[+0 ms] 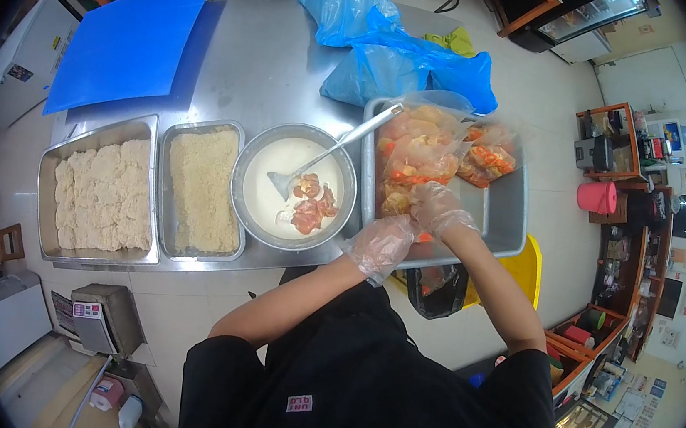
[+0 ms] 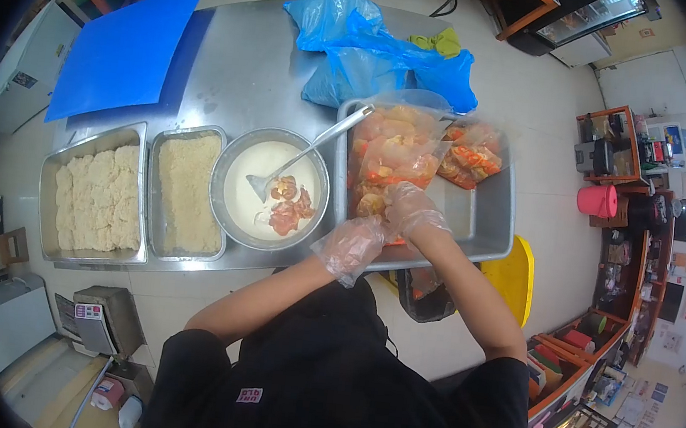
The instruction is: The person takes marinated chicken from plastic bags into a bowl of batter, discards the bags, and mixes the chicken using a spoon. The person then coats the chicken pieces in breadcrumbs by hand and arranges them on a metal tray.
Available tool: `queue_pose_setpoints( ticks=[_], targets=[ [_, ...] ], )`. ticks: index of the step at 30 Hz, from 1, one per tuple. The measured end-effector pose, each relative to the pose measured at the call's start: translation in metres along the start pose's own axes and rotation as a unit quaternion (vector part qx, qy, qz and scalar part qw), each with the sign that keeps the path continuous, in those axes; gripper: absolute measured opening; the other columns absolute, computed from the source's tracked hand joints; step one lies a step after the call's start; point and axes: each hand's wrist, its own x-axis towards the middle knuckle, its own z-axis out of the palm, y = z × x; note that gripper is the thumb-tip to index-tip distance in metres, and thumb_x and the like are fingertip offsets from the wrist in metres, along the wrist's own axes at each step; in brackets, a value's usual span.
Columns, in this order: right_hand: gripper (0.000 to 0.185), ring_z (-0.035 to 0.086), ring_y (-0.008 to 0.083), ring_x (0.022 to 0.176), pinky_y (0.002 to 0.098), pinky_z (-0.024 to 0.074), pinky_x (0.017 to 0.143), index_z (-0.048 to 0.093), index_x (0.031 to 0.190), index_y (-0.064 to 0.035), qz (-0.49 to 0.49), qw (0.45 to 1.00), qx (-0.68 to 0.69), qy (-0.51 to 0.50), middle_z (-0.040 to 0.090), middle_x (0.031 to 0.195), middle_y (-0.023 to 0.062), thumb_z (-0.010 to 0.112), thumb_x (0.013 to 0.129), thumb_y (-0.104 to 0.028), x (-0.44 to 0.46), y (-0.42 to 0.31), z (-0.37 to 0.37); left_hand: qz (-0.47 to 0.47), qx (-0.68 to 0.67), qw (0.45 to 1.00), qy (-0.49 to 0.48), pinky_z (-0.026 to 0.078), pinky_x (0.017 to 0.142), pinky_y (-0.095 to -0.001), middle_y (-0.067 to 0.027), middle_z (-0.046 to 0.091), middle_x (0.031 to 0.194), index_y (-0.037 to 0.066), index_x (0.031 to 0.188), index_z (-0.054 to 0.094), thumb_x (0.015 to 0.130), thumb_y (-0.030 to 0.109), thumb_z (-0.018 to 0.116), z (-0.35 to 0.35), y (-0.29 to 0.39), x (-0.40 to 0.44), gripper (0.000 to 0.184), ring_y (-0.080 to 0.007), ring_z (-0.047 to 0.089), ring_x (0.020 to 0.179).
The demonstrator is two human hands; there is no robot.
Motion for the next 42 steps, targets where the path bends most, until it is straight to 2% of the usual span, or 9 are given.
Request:
queue_pose_setpoints(
  ticks=[5, 14, 19, 22, 25, 27, 36, 39, 42],
  targets=[
    [0.027, 0.065, 0.0393, 0.116, 0.0451, 0.052, 0.099, 0.072, 0.113, -0.007, -0.067, 0.998, 0.0, -0.003, 0.068, 0.125, 0.0203, 0.066, 0.089, -0.018, 0.008, 0.012, 0.018, -0.008, -0.026, 1.0, 0.011, 0.058, 0.076, -0.0488, -0.0202, 0.069, 0.101, 0.006, 0.112, 0.066, 0.095, 0.013, 0.058, 0.0, 0.0, 0.0, 0.021, -0.0396, 0.07, 0.088],
    [0.038, 0.065, 0.0391, 0.115, 0.0474, 0.0514, 0.097, 0.068, 0.116, -0.0022, 0.109, 0.978, -0.083, -0.16, 0.07, 0.117, 0.0224, 0.068, 0.089, -0.029, -0.004, -0.018, -0.021, -0.024, -0.065, 0.998, -0.007, 0.057, 0.076, -0.0484, -0.0181, 0.069, 0.102, 0.007, 0.112, 0.067, 0.099, 0.023, 0.058, -0.006, 0.006, -0.001, 0.022, -0.0404, 0.07, 0.091],
    [0.036, 0.067, 0.0383, 0.112, 0.0458, 0.0522, 0.097, 0.073, 0.114, -0.0056, 0.006, 0.997, -0.018, 0.077, 0.071, 0.117, 0.0219, 0.066, 0.091, -0.033, -0.012, 0.022, -0.041, -0.045, -0.01, 0.999, 0.017, 0.057, 0.078, -0.0474, -0.0133, 0.068, 0.097, 0.008, 0.1, 0.067, 0.092, 0.014, 0.062, -0.007, 0.001, 0.018, 0.011, -0.0362, 0.069, 0.092],
    [0.038, 0.068, 0.0367, 0.109, 0.0431, 0.0528, 0.096, 0.072, 0.12, -0.0078, 0.007, 0.989, 0.027, 0.149, 0.072, 0.116, 0.0202, 0.067, 0.091, -0.032, -0.026, 0.065, -0.07, -0.157, -0.065, 0.983, 0.074, 0.056, 0.083, -0.0479, -0.012, 0.068, 0.103, 0.01, 0.102, 0.066, 0.093, 0.018, 0.062, -0.008, -0.001, 0.045, 0.013, -0.0351, 0.068, 0.098],
    [0.038, 0.071, 0.0325, 0.101, 0.0399, 0.055, 0.091, 0.071, 0.121, -0.0069, 0.049, 0.965, 0.155, 0.208, 0.074, 0.11, 0.017, 0.07, 0.091, -0.03, -0.066, 0.096, -0.1, -0.093, -0.046, 0.987, 0.123, 0.054, 0.09, -0.0476, -0.0181, 0.065, 0.113, 0.009, 0.118, 0.065, 0.096, 0.022, 0.061, -0.019, 0.01, 0.081, 0.026, -0.0374, 0.065, 0.107],
    [0.04, 0.071, 0.034, 0.101, 0.0415, 0.0549, 0.091, 0.071, 0.122, -0.0091, 0.083, 0.96, 0.135, 0.23, 0.073, 0.112, 0.018, 0.068, 0.091, -0.035, -0.079, 0.133, -0.101, -0.068, -0.091, 0.99, 0.08, 0.051, 0.1, -0.049, -0.023, 0.06, 0.129, 0.005, 0.132, 0.058, 0.1, 0.024, 0.053, -0.025, 0.022, 0.117, 0.038, -0.041, 0.061, 0.119],
    [0.04, 0.072, 0.0321, 0.101, 0.0405, 0.055, 0.092, 0.071, 0.122, -0.0109, 0.128, 0.944, 0.217, 0.214, 0.074, 0.113, 0.0165, 0.067, 0.092, -0.037, -0.112, 0.233, -0.097, -0.098, 0.004, 0.995, 0.017, 0.05, 0.104, -0.0473, -0.0171, 0.061, 0.139, 0.012, 0.142, 0.054, 0.104, 0.024, 0.047, 0.046, 0.03, 0.291, 0.041, -0.0378, 0.06, 0.125],
    [0.039, 0.071, 0.0326, 0.103, 0.0416, 0.0548, 0.092, 0.072, 0.12, -0.0098, 0.107, 0.947, 0.207, 0.222, 0.073, 0.115, 0.0162, 0.067, 0.093, -0.037, -0.11, 0.258, -0.092, -0.16, -0.151, 0.973, -0.07, 0.052, 0.102, -0.0438, -0.016, 0.061, 0.138, 0.013, 0.138, 0.059, 0.106, 0.025, 0.045, -0.005, 0.085, 0.289, 0.037, -0.0339, 0.063, 0.121],
    [0.036, 0.069, 0.0335, 0.108, 0.0421, 0.0537, 0.095, 0.072, 0.119, -0.0086, 0.057, 0.957, 0.16, 0.235, 0.073, 0.117, 0.0159, 0.063, 0.096, -0.035, -0.092, 0.273, -0.097, -0.005, -0.032, 0.997, -0.075, 0.054, 0.099, -0.0407, -0.014, 0.063, 0.135, 0.013, 0.131, 0.064, 0.104, 0.021, 0.048, 0.02, 0.053, 0.282, 0.033, -0.0318, 0.065, 0.117]
  ],
)
